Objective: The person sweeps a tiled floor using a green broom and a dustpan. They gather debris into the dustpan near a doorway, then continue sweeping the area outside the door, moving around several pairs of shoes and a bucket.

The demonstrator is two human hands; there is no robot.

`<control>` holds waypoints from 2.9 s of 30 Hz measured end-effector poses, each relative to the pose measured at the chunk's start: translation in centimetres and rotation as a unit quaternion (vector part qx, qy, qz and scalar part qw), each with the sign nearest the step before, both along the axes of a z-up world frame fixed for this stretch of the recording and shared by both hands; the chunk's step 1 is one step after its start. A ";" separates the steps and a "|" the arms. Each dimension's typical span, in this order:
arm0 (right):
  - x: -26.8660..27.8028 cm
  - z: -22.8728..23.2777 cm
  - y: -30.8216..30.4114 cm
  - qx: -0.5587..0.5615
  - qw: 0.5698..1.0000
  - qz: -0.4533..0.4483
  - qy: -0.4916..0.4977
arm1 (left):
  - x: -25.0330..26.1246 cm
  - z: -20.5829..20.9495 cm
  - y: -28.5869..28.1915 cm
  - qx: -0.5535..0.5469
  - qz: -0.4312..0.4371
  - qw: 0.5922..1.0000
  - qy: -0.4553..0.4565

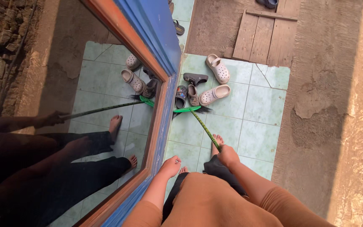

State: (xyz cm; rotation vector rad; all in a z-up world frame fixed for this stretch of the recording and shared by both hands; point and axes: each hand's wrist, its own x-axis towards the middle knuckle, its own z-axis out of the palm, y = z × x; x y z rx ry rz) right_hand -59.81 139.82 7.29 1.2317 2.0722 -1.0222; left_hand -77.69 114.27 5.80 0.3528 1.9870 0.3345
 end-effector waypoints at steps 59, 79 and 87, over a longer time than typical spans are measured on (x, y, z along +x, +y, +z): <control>-28.8 -1.3 28.9 -0.116 0.975 -0.180 0.054 | -30.4 -3.7 29.7 0.038 -0.130 0.991 0.016; -3.7 -4.0 41.5 -0.302 0.800 -0.518 -0.026 | -32.3 -3.3 35.5 -0.073 -0.245 0.967 0.007; 6.5 0.6 43.6 0.029 0.762 -0.647 0.003 | -27.4 -5.4 40.7 -0.002 -0.256 0.966 0.021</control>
